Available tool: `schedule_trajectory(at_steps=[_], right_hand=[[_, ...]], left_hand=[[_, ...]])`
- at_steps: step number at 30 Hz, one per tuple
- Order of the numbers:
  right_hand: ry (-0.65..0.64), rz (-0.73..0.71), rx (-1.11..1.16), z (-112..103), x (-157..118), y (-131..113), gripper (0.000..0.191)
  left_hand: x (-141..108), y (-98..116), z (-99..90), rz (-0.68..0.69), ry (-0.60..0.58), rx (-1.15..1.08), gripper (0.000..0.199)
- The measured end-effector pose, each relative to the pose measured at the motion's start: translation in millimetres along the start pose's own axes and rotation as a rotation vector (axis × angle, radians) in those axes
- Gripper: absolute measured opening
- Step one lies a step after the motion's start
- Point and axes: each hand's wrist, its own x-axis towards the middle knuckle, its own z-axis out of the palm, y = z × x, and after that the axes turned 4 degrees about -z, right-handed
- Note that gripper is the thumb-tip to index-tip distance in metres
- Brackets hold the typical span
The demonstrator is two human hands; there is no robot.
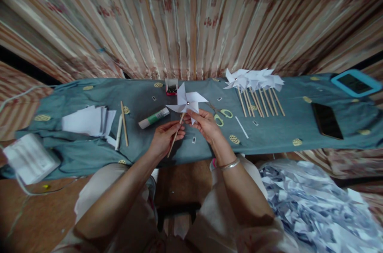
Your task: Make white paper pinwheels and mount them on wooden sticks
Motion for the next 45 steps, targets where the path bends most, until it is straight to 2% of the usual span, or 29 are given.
schedule_trajectory(at_steps=[4, 10, 22, 32, 45], right_hand=[[-0.010, 0.000, -0.063, -2, -5, 6, 0.041], [-0.100, -0.037, -0.214, 7, -19, 19, 0.044], [-0.139, -0.027, -0.197, 19, -33, 32, 0.049], [-0.125, -0.132, -0.287, 39, -55, 55, 0.042], [-0.052, -0.219, -0.366, 33, -67, 64, 0.038]], left_hand=[[1, 3, -1.6, 0.018, 0.010, -0.031, 0.004], [1, 8, -4.8, 0.053, -0.027, -0.089, 0.004], [-10, 21, -2.5, 0.079, -0.010, -0.221, 0.008], [-14, 19, -4.6, 0.081, -0.017, -0.276, 0.006], [-17, 13, -2.8, 0.070, -0.054, -0.206, 0.009]])
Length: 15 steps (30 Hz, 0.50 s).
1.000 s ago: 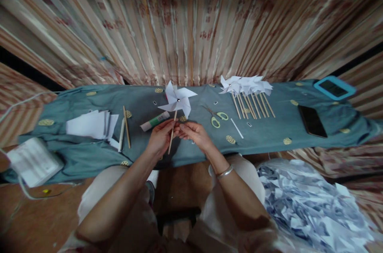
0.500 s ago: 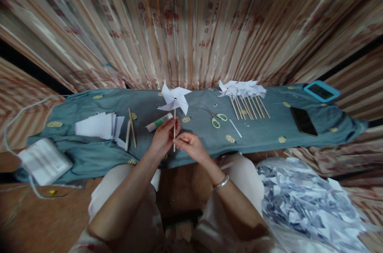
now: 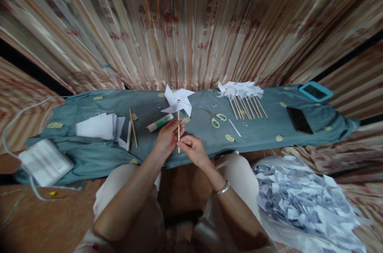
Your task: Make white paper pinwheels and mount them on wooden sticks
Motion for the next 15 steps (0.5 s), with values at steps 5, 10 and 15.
schedule_trajectory(at_steps=[5, 10, 15], right_hand=[[0.081, -0.045, -0.107, -21, 1, -3, 0.035], [0.167, -0.045, -0.246, -64, 11, -11, 0.037], [0.229, -0.112, -0.486, -117, 22, -20, 0.039]], left_hand=[[1, -3, -1.6, 0.060, -0.027, 0.034, 0.018], [3, -7, -2.3, 0.062, -0.020, 0.059, 0.020], [3, -11, -4.1, 0.070, -0.041, 0.102, 0.021]])
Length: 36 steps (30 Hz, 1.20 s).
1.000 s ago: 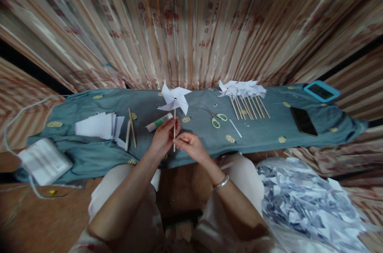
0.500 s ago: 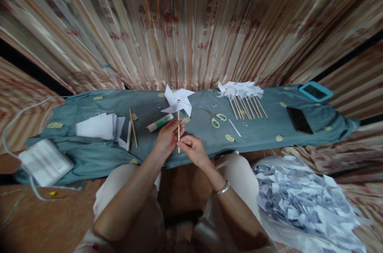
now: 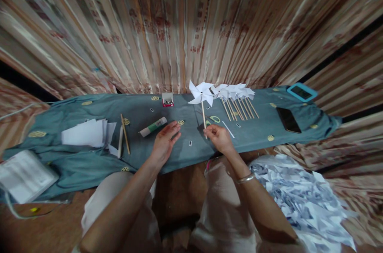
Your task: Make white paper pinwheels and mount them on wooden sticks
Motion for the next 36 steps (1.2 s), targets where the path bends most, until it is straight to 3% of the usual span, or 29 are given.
schedule_trajectory(at_steps=[4, 7, 12, 16, 20, 25, 32, 36], right_hand=[[0.020, -0.031, -0.240, -24, 6, 5, 0.036], [-0.025, -0.055, -0.329, -22, 1, 1, 0.030], [-0.130, -0.084, -0.307, 14, -8, -12, 0.024], [-0.293, -0.143, -0.221, 47, -16, -21, 0.023], [-0.354, -0.165, -0.198, 64, -27, -24, 0.021], [-0.328, -0.145, -0.206, 63, -37, -22, 0.019], [-0.303, -0.180, -0.253, 54, -39, -19, 0.018], [-0.236, -0.205, -0.335, 44, -37, -13, 0.019]], left_hand=[[0, -2, -0.5, 0.001, -0.009, 0.019, 0.024], [1, -3, -0.5, 0.003, -0.015, 0.029, 0.026], [4, -6, -0.6, 0.008, -0.013, 0.071, 0.032], [8, -5, -1.9, 0.030, 0.016, 0.153, 0.037], [12, 0, -4.9, 0.097, 0.064, 0.165, 0.035], [18, 3, -6.2, 0.103, 0.104, 0.165, 0.033], [20, -7, -3.9, 0.075, 0.061, 0.199, 0.039], [22, -1, -15.8, 0.157, 0.039, 0.216, 0.046]])
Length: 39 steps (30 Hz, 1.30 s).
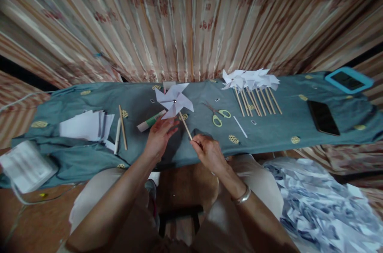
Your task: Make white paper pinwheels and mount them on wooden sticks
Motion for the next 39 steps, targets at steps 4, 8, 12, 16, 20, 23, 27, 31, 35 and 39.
schedule_trajectory(at_steps=[4, 8, 12, 16, 20, 23, 27, 31, 35, 39], right_hand=[[-0.004, -0.032, -0.068, -4, -4, 6, 0.019], [-0.003, -0.102, -0.104, -3, -7, 7, 0.018], [-0.011, -0.139, -0.136, 1, -7, 7, 0.017], [-0.031, -0.134, -0.130, 2, -7, 7, 0.018], [-0.037, -0.119, -0.114, 2, -7, 5, 0.018], [-0.032, -0.106, -0.088, 1, -7, 3, 0.019], [-0.045, -0.080, -0.078, 0, -7, 1, 0.020], [-0.040, -0.084, -0.086, 0, -7, 2, 0.020], [-0.040, -0.088, -0.081, 0, -7, 2, 0.020], [-0.034, -0.108, -0.076, 0, -7, 1, 0.021]], left_hand=[[11, 11, -19.8, 0.388, 0.079, 0.210, 0.066], [17, 16, -25.1, 0.580, 0.068, 0.385, 0.042], [20, 18, -20.9, 0.570, 0.056, 0.388, 0.021], [22, 23, -20.0, 0.560, 0.074, 0.397, 0.010], [21, 27, -20.4, 0.545, 0.091, 0.390, 0.005], [20, 29, -19.4, 0.518, 0.108, 0.380, 0.005], [18, 31, -17.0, 0.510, 0.112, 0.375, 0.007], [17, 31, -15.8, 0.512, 0.108, 0.379, 0.007], [19, 28, -16.9, 0.500, 0.099, 0.345, 0.009], [22, 27, -16.5, 0.393, 0.071, 0.245, 0.012]])
